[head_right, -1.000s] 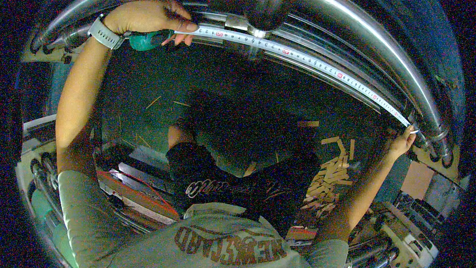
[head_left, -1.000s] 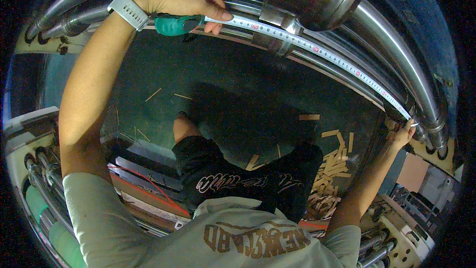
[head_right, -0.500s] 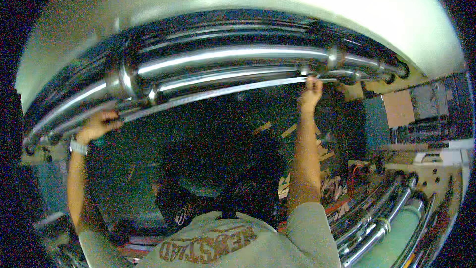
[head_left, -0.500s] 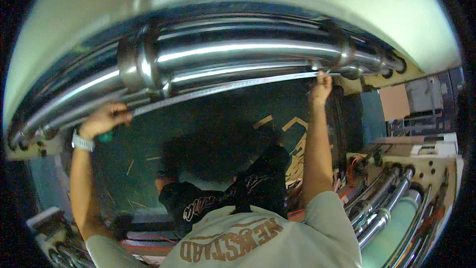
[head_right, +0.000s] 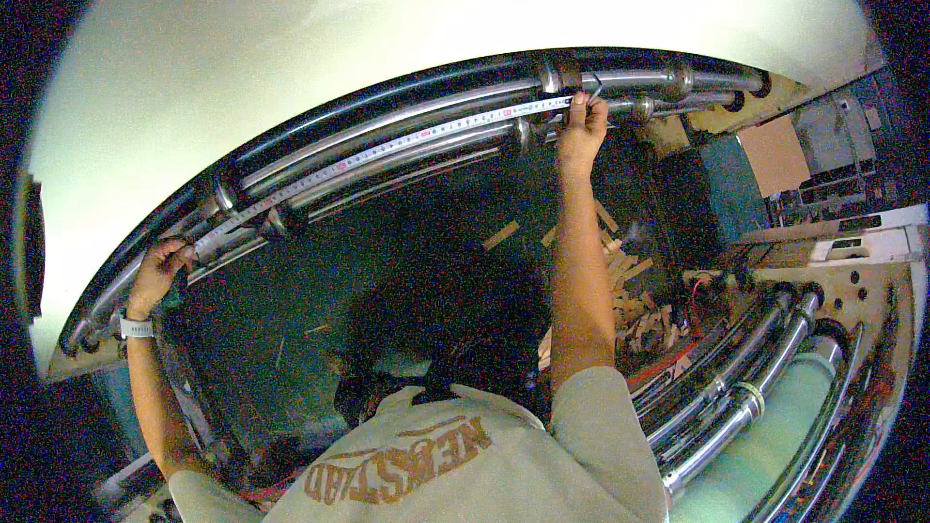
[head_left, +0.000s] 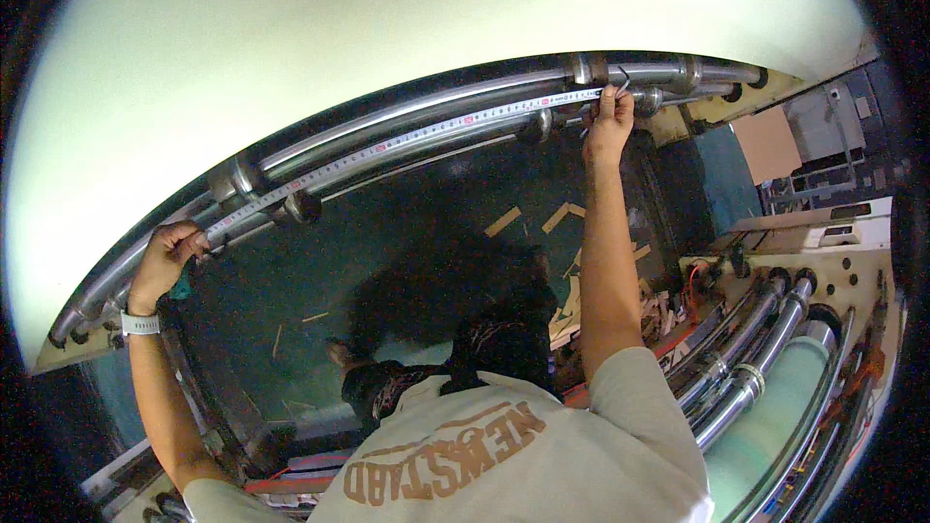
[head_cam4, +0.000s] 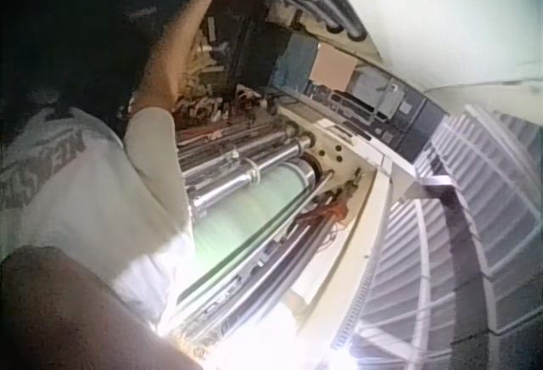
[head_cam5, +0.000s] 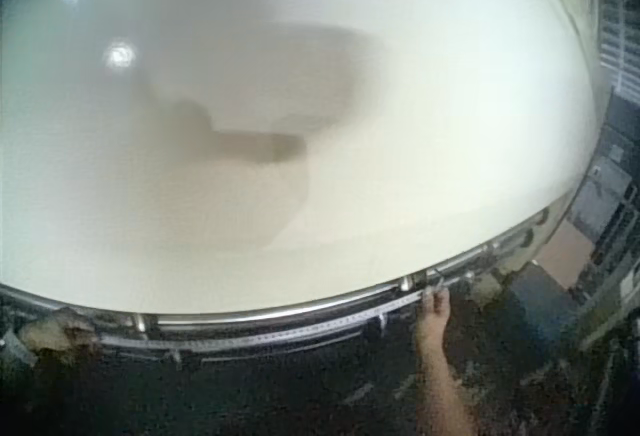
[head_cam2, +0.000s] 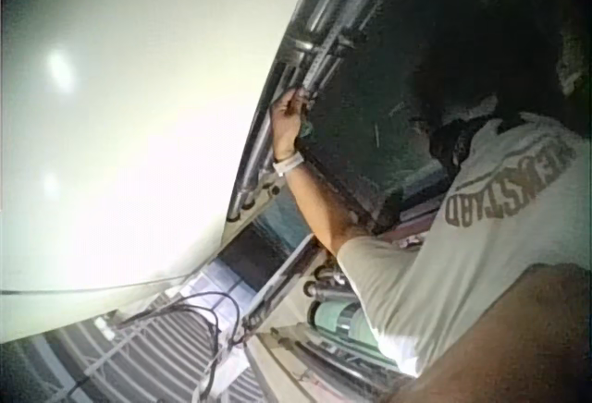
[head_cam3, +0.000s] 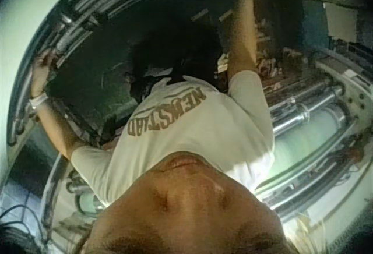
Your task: The person uses a tape measure to measure the length of a series of parallel metal pipes mounted overhead. They extend the tape measure along the pipes, hold it in place with one hand, and appear to mark or note measurements with the other hand. The camera angle is low, looking up at the pipes and the person's arms.
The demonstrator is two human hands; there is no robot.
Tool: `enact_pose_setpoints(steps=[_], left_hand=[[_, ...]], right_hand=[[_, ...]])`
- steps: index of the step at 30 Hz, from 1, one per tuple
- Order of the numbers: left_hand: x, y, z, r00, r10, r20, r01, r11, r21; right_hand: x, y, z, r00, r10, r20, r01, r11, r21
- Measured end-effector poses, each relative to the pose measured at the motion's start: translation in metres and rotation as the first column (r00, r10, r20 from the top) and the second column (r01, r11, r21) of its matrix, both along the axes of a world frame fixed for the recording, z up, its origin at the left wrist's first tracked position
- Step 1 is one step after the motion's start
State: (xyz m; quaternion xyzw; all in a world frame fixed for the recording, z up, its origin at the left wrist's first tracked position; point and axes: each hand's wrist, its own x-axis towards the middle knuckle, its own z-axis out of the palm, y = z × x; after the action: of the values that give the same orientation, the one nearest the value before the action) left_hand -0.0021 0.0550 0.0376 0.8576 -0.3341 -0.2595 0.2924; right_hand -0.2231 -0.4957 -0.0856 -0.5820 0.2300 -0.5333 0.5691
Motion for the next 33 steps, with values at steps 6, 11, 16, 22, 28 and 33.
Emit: enact_pose_setpoints(steps=[6, 11, 16, 22, 28, 33], left_hand=[[0.006, 0.021, -0.018, 0.997, 0.048, 0.059, -0.043, 0.996, -0.083], [0.013, 0.027, -0.031, 0.984, 0.089, 0.157, -0.089, 0.996, -0.01], [0.02, 0.032, -0.025, 0.975, 0.02, 0.219, -0.02, 1.0, -0.001], [0.026, 0.033, -0.033, 0.98, -0.069, 0.188, 0.072, 0.997, -0.012], [0.032, 0.029, -0.03, 0.994, -0.095, 0.048, 0.094, 0.995, 0.017], [0.039, 0.027, -0.028, 0.991, -0.129, 0.034, 0.13, 0.991, -0.037]], right_hand=[[0.006, 0.007, -0.003, 0.994, -0.045, -0.102, 0.034, 0.994, -0.104], [0.014, 0.001, -0.009, 0.985, -0.152, -0.081, 0.139, 0.978, -0.156], [-0.001, 0.0, -0.007, 0.912, -0.278, -0.301, 0.179, 0.931, -0.318], [-0.003, -0.009, -0.001, 0.979, -0.064, -0.196, 0.052, 0.997, -0.063], [-0.004, -0.009, 0.011, 0.973, -0.044, -0.229, 0.025, 0.996, -0.084], [-0.001, 0.005, 0.019, 0.972, -0.074, -0.222, 0.064, 0.997, -0.053]])
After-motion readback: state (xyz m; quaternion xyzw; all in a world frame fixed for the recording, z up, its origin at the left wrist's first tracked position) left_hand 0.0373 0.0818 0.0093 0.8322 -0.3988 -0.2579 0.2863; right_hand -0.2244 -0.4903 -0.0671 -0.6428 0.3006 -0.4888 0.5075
